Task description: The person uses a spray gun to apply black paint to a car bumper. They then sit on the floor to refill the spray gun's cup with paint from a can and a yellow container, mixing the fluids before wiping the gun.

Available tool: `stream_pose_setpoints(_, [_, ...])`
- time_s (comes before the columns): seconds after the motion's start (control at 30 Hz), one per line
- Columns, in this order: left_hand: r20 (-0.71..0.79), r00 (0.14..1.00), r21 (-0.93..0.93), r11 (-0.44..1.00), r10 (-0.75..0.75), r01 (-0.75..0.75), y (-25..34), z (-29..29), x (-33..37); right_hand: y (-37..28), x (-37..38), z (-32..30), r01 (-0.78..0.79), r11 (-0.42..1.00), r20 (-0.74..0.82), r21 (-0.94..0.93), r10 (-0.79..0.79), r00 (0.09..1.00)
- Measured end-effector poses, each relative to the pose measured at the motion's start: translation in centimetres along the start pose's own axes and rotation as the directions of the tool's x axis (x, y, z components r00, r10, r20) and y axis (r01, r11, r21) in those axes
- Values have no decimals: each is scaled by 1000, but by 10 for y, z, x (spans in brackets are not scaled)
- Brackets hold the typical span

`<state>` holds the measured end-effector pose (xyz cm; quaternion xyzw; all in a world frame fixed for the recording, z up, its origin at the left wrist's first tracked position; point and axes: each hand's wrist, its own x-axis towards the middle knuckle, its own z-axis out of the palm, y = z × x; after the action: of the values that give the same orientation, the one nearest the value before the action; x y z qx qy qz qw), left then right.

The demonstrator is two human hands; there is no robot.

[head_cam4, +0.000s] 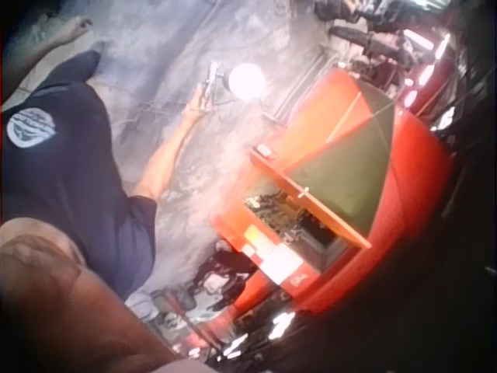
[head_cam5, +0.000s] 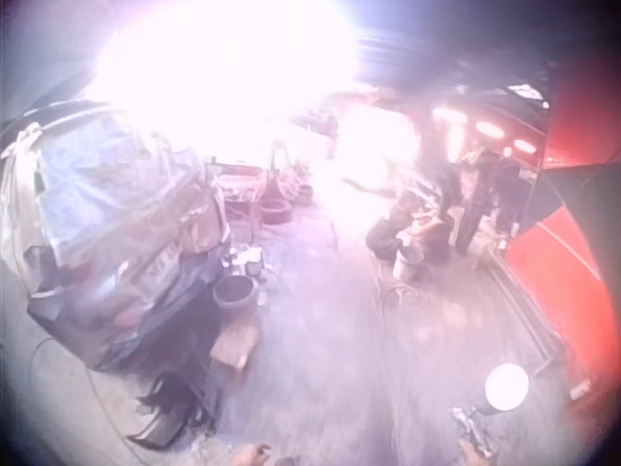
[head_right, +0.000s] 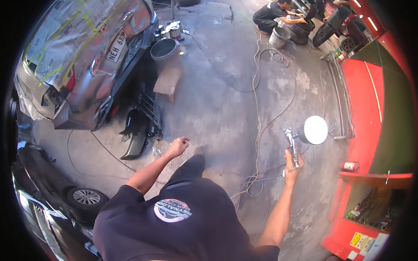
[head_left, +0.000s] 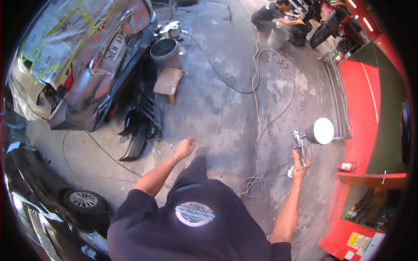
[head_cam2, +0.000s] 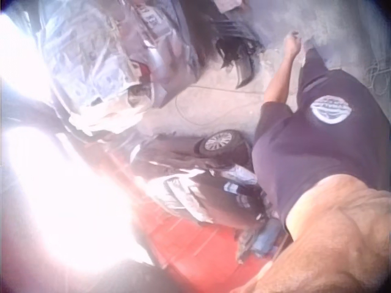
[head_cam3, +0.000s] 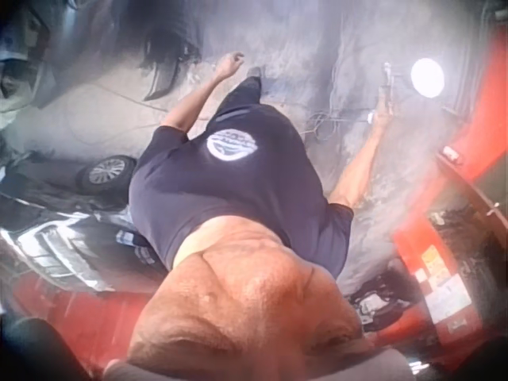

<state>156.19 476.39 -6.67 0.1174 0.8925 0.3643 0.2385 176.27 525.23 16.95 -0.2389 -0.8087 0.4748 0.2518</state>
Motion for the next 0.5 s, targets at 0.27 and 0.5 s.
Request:
stream_pose_setpoints(0.27, [-32, 990, -88, 986, 137, -139, 88, -88, 94, -25, 160, 119, -26, 996, 211, 82, 8, 977])
stream_pose_setpoints(0.5, [37, 999, -149, 988, 34, -28, 88, -88, 170, 4, 323, 226, -23, 994, 351, 108, -17, 936])
